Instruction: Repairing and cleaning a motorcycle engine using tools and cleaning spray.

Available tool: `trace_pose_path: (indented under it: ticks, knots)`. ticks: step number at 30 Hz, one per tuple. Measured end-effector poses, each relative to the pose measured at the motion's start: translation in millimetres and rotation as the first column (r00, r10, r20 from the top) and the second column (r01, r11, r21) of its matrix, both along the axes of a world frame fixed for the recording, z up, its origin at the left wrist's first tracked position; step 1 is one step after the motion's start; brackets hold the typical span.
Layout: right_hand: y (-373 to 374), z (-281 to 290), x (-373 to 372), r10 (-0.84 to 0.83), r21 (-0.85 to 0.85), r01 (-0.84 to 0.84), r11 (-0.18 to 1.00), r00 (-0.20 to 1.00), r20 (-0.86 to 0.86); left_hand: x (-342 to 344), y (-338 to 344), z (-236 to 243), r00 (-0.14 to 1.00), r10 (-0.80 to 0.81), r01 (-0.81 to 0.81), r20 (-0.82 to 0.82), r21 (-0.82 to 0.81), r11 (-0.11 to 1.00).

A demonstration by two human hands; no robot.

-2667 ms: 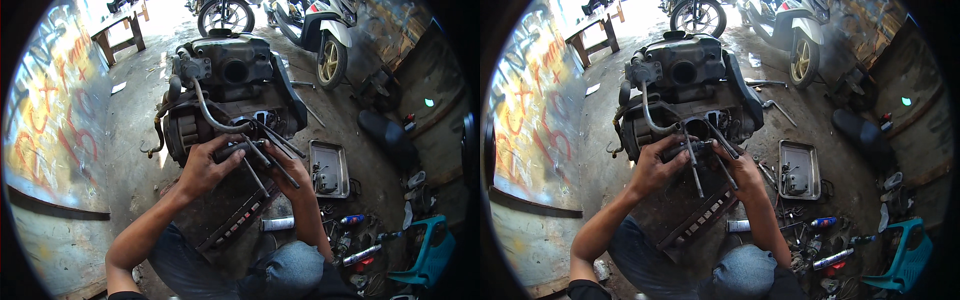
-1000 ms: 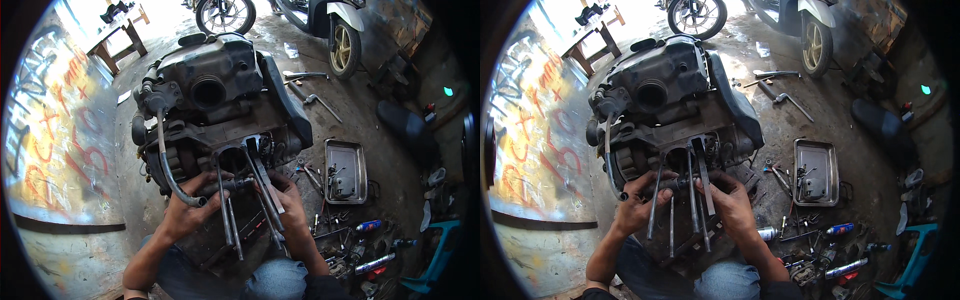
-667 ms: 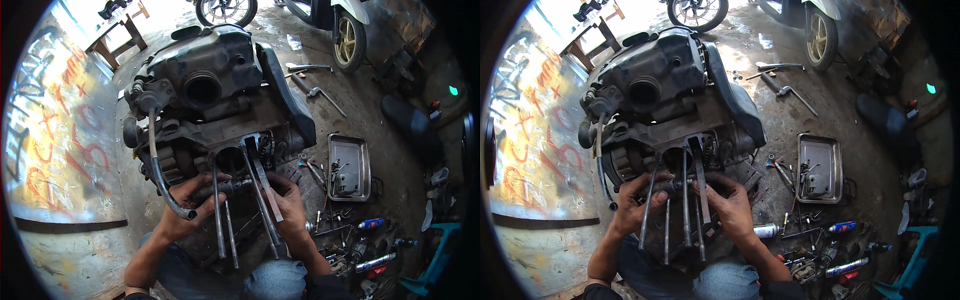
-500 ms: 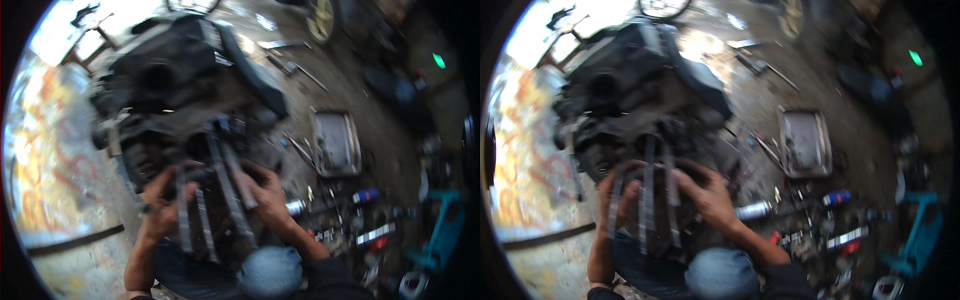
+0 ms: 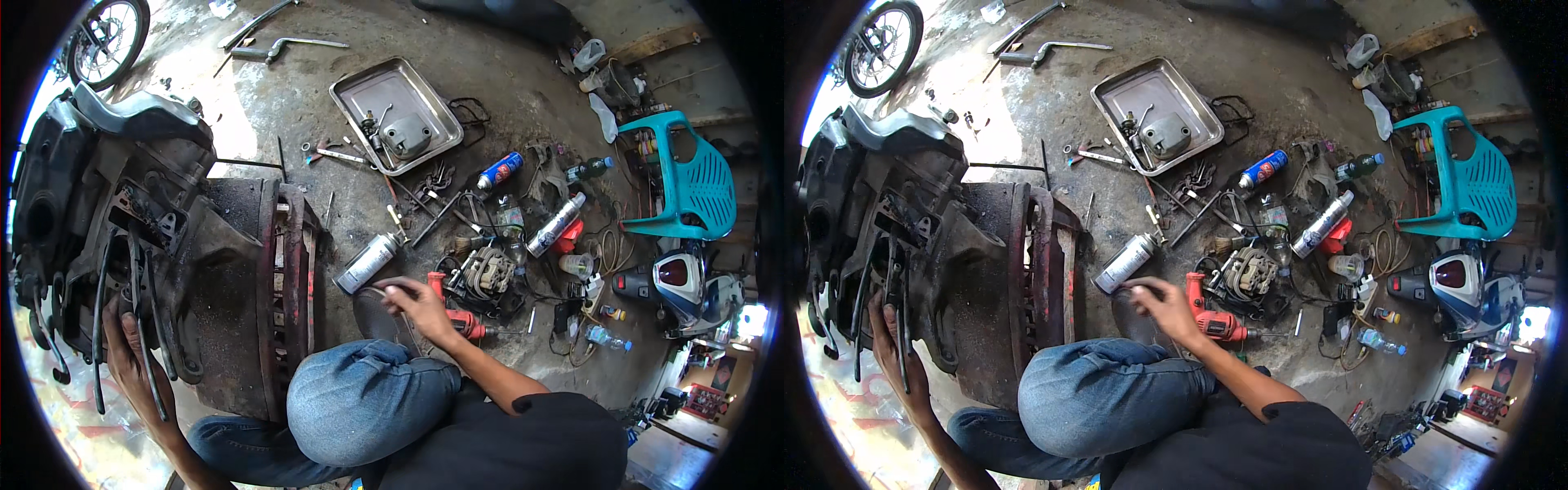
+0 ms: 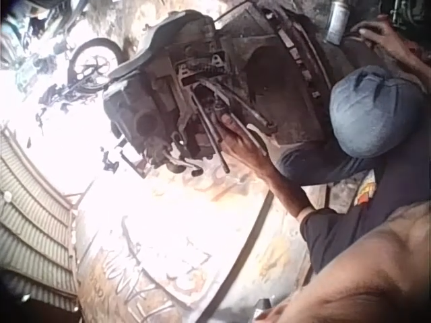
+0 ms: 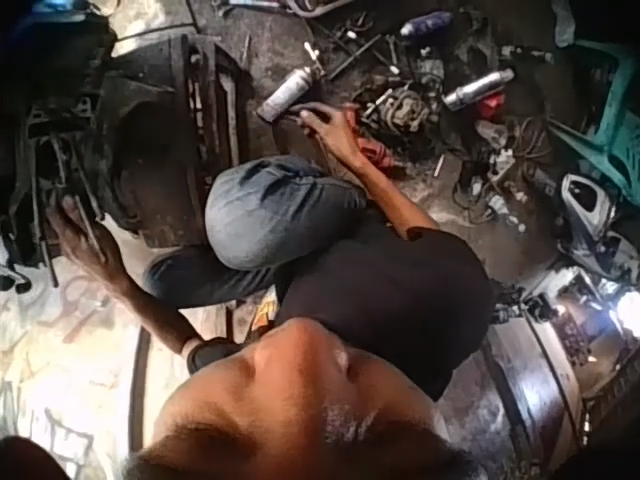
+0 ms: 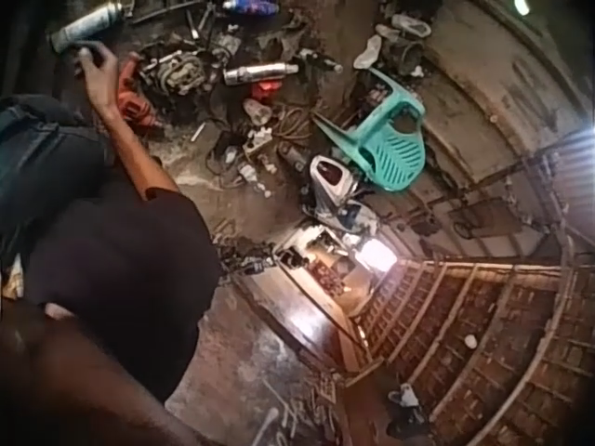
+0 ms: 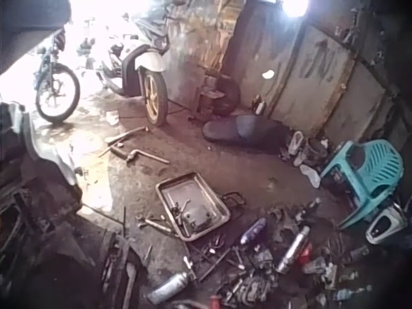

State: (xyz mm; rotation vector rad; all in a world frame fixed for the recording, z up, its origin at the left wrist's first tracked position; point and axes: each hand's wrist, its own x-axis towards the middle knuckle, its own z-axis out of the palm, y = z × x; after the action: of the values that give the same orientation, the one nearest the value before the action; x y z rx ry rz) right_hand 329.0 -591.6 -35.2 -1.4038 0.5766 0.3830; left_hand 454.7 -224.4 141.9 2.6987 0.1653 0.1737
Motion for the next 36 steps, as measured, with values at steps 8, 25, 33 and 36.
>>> trace_pose_path:
  ticks: [8,25,33,36]
  knots:
    - [-109.5,-98.7,-13.0,-0.256,-0.567,0.218,0.794,0.967,0.014,-3.2,4.0,-4.7,0.998,-0.008,0.015,0.063,-0.107,0.994]
    - [-140.1,-123.2,35.6,-0.041,-0.853,0.182,0.488,0.982,0.185,-18.0,8.7,-13.3,0.999,0.012,-0.004,0.045,-0.164,0.986]
    - [-77.2,-70.5,-77.8,-0.078,-0.781,0.165,0.603,0.986,0.149,-20.7,32.7,-17.5,0.995,0.034,-0.004,0.097,-0.288,0.958]
    - [-80.4,-51.7,-132.5,0.025,-0.777,0.009,0.63,0.999,0.031,-18.1,44.1,-24.3,0.985,0.003,0.038,0.174,-0.235,0.971]
